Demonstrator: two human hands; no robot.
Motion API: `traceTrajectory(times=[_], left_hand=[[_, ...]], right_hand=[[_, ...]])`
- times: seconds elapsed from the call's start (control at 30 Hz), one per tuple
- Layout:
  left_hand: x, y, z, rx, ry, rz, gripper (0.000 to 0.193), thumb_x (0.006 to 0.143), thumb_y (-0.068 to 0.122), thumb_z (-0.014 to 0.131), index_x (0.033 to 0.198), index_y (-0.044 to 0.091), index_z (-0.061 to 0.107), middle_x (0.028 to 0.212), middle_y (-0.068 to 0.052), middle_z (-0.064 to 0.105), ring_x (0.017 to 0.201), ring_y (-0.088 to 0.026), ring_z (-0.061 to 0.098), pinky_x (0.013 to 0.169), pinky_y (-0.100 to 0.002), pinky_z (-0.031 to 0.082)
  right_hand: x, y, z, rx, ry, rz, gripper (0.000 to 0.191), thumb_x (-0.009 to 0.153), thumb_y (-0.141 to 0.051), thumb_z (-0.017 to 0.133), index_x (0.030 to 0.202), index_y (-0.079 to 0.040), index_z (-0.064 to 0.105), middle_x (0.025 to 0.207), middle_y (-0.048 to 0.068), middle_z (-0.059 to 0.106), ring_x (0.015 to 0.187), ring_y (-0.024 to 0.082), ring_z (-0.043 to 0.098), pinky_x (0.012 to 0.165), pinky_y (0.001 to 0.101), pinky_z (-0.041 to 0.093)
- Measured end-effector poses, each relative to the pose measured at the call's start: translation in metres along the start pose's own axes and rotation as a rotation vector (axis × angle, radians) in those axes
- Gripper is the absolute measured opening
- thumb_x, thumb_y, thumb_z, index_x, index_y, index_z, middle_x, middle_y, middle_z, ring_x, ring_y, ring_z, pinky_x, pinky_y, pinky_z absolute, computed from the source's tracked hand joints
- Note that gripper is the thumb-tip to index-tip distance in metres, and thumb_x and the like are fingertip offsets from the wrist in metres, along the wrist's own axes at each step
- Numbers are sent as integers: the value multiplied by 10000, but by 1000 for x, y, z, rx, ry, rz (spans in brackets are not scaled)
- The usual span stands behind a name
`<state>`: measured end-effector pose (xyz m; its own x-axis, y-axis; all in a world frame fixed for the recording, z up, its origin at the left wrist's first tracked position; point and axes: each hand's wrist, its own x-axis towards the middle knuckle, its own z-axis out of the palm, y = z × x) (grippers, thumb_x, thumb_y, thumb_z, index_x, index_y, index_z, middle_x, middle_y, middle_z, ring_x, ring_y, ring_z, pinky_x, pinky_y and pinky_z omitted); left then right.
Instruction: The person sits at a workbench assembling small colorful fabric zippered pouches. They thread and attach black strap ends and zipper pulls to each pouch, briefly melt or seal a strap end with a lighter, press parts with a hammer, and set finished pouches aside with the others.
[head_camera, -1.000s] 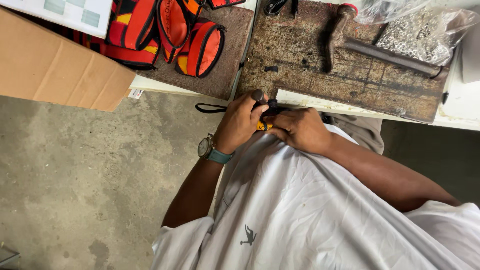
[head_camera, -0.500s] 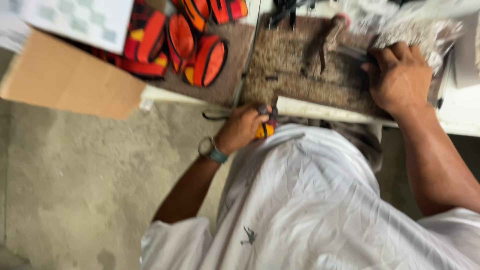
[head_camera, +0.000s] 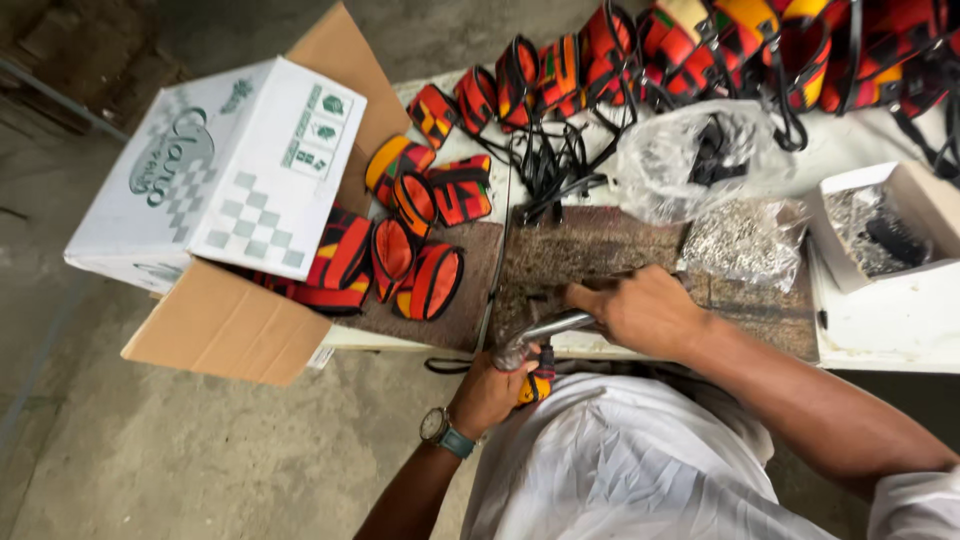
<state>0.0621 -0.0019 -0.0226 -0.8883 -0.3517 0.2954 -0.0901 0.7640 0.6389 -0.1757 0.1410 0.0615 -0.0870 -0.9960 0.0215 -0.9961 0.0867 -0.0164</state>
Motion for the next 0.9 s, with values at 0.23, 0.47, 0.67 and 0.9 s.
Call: traceTrajectory(times=[0.23,0.47,0.67,0.9], left_hand=[[-9,1,-3,-123,36,-6,149,960,90,630,1083,12,661,1055,-163,717,998,-368,691,863,-416,549],[-4,8,-3,-87,37,27,147,953,71,625,1083,3,647,1052,-173,703,988,-380,682,850,-424,542],[-5,4,5,-109,63,-16,167,953,66,618,1109,12,642,1071,-185,702,1009,-398,668,847,-430,541],[-5,-20,37,-91,197,-91,157,947,124,645,1083,50,673,1038,-157,722,971,-370,693,823,-422,553]], right_hand=[[-47,54,-98,658,1062,187,80,1020,-19,563,1026,-18,642,821,82,639,636,180,565,564,321,438],[-27,-14,-39,-29,396,-99,309,915,-185,610,1219,-136,622,835,63,668,630,246,668,471,396,511],[-35,41,13,101,348,216,313,890,-314,660,1160,-158,640,925,77,689,761,334,701,570,469,536],[-46,61,37,72,386,243,397,827,-290,701,1219,-229,719,825,45,623,835,280,638,724,428,531]])
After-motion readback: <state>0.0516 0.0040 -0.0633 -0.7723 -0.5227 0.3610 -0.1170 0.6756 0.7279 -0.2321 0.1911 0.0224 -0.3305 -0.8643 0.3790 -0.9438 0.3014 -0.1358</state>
